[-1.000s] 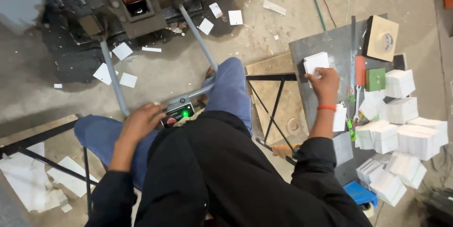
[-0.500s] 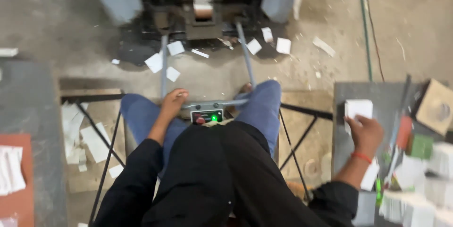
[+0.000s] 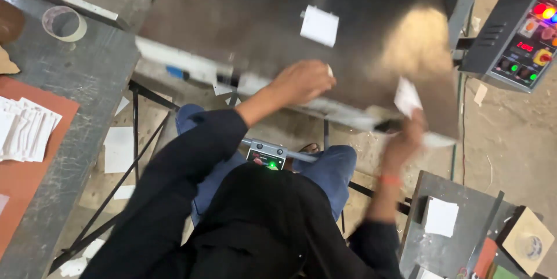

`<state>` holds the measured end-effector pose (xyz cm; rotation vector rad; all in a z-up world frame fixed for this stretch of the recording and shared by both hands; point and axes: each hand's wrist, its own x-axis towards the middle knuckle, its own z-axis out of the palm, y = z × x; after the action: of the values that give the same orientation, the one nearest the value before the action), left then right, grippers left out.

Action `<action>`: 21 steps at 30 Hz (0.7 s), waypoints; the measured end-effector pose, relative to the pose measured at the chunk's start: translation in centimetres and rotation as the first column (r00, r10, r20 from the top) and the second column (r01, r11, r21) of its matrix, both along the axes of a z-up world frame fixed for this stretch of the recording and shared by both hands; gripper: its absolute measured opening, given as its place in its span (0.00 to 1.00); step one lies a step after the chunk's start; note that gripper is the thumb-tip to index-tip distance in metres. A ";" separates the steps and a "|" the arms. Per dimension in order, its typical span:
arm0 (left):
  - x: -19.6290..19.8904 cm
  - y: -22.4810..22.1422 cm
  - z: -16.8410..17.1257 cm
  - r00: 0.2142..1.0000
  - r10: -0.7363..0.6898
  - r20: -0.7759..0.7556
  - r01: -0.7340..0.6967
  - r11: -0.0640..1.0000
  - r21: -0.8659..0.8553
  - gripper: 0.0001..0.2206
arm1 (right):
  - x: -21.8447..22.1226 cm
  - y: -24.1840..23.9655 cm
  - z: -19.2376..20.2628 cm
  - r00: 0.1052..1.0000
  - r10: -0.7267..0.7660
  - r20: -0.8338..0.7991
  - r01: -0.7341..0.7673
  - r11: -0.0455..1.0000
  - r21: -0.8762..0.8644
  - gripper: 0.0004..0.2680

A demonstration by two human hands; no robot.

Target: Manually placing small white paper cards onto a moving plate of a printing machine and removing them after the press cycle.

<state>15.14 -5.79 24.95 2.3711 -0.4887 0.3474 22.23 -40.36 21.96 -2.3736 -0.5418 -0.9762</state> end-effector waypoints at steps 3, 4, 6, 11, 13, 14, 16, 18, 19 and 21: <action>1.3 0.0 -4.4 0.962 0.254 0.099 -0.267 0.951 0.155 0.21 | 0.9 11.4 -3.2 0.952 0.307 -0.006 -0.307 0.950 -0.061 0.09; -0.2 -0.1 -5.2 0.960 0.281 0.018 -0.276 0.928 0.252 0.29 | 0.5 14.5 -4.2 0.929 0.333 -0.159 -0.355 0.925 -0.133 0.12; -4.4 -0.4 -6.1 0.947 0.315 -0.064 -0.274 0.895 0.352 0.37 | 0.2 18.5 -6.2 0.885 0.345 -0.313 -0.414 0.891 -0.189 0.16; -18.1 3.0 -12.6 0.966 0.258 0.022 -0.248 0.896 0.368 0.24 | 0.8 21.5 -9.3 0.833 0.373 -0.410 -0.517 0.788 -0.334 0.18; -22.2 5.9 -9.5 0.908 0.382 0.170 -0.414 0.878 0.240 0.15 | 2.8 21.5 -9.8 0.841 0.389 -0.376 -0.519 0.776 -0.358 0.17; -23.9 7.7 -7.8 0.806 0.501 0.316 -0.551 0.830 0.091 0.07 | 4.4 21.9 -9.8 0.854 0.407 -0.324 -0.512 0.770 -0.381 0.17; -29.0 12.3 -7.5 0.597 0.663 0.452 -0.797 0.557 0.234 0.08 | 7.1 23.2 -7.3 0.850 0.398 -0.344 -0.517 0.756 -0.402 0.14; -33.7 16.3 -5.3 0.353 0.710 0.610 -0.931 0.197 0.308 0.10 | 11.0 24.9 -4.9 0.847 0.386 -0.367 -0.521 0.744 -0.418 0.12; -35.7 18.0 -3.4 0.217 0.778 0.590 -0.953 0.039 0.299 0.11 | 13.7 25.8 -3.7 0.816 0.452 -0.361 -0.576 0.687 -0.443 0.11; -41.1 21.0 -4.4 0.085 0.819 0.567 -0.946 -0.111 0.303 0.14 | 18.1 27.2 -1.0 0.781 0.507 -0.365 -0.625 0.630 -0.462 0.14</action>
<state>-25.97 15.24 20.55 2.9453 1.4594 1.2233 40.32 -13.14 20.93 -2.4516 -1.5728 -0.2803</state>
